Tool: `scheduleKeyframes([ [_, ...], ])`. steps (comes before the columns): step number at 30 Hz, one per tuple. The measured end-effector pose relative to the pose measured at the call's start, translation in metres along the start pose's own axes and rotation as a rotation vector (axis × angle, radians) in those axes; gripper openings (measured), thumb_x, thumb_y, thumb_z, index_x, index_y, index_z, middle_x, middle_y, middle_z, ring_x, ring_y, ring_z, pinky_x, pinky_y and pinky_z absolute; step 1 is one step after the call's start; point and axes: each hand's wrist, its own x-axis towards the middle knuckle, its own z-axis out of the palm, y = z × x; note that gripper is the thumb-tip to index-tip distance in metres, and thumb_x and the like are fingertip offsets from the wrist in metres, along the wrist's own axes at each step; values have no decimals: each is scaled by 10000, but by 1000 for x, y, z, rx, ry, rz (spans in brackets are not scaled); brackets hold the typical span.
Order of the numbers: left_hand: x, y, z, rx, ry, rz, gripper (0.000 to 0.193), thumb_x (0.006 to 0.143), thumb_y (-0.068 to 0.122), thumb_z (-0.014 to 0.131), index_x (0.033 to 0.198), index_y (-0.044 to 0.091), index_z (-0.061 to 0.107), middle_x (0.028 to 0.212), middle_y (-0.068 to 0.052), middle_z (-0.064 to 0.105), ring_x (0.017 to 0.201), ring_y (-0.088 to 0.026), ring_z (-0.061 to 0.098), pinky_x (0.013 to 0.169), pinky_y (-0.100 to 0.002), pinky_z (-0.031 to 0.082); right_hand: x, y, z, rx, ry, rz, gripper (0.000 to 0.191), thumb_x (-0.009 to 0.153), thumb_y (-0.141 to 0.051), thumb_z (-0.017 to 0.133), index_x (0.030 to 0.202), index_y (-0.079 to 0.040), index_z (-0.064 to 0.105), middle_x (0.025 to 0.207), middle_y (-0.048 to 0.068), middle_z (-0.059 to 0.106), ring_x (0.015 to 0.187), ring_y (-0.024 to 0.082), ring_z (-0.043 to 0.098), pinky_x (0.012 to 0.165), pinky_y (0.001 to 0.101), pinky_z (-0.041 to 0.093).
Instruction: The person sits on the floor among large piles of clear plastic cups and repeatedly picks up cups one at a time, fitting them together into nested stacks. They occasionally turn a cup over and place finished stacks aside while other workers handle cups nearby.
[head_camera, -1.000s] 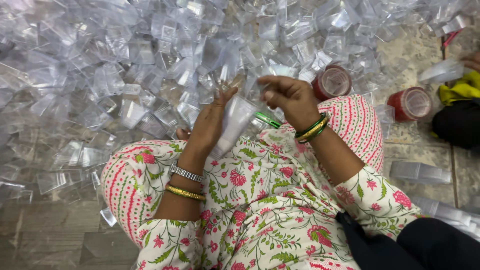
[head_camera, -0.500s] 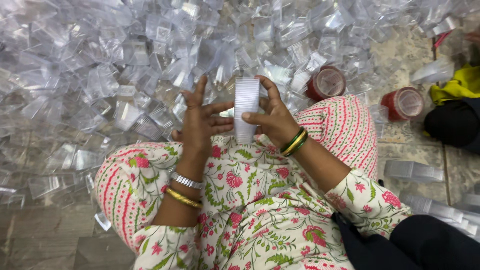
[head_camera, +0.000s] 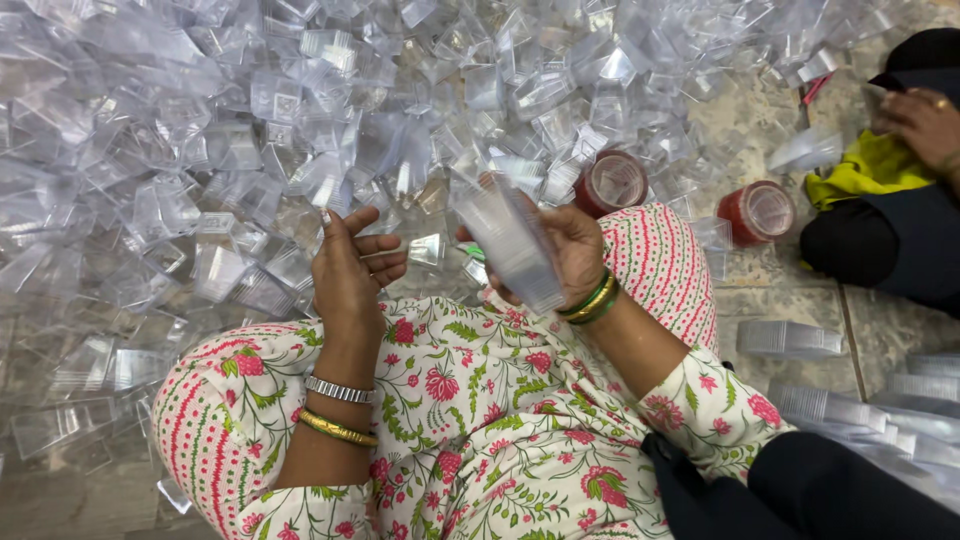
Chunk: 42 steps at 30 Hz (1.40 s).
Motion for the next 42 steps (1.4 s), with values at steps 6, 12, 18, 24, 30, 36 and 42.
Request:
scheduleKeyframes([
  [6,-9,5,-5,-49,32,72,591,1047,515,409,1242,12,650,832,-95,681,667,-184,674,625,-325,588,-87,-78,2,-1059,580,-515,619,976,-165,666,1551,-101,449,1325,122,627,1032,223,704,830,378,632],
  [12,-12,18,-8,-161,71,158,450,1042,414,498,1238,34,637,858,-82,690,692,-177,689,630,-315,587,-246,-188,-55,-2477,1264,343,801,835,-337,832,1533,-93,524,1427,250,619,1232,404,640,1016,476,511],
  [18,-18,24,-12,-154,96,183,350,1022,339,578,1226,61,636,866,-68,684,692,-163,687,615,-287,575,-313,-144,-155,-2134,1112,1729,532,863,-332,721,1380,-214,670,1442,73,661,1324,300,634,1129,498,467],
  [24,-21,24,-11,-134,99,189,314,1018,297,605,1226,65,632,864,-61,688,686,-157,680,607,-278,569,-357,-134,-152,-1990,1305,1786,393,919,-374,658,1247,-170,729,1300,142,700,1180,359,673,1021,518,515],
  [30,-6,8,-1,-90,81,168,289,1006,264,621,1201,52,642,851,-58,684,661,-147,676,590,-267,568,-335,-157,-112,-2120,1419,1590,376,974,-417,595,1115,-127,788,1157,210,739,1036,418,712,914,537,565],
  [36,28,-12,16,32,-3,217,260,989,188,635,1209,50,646,854,-33,681,640,-106,650,582,-253,560,-122,-140,-80,-2374,954,-605,194,974,-54,695,1155,-40,763,1099,182,749,952,299,731,864,398,577],
  [42,32,-11,-6,28,119,154,238,986,179,648,1169,27,658,827,-33,662,613,-99,620,556,-251,529,112,-58,-95,-2765,346,-607,583,736,-102,771,1307,-119,655,1278,159,658,1028,383,670,845,597,494],
])
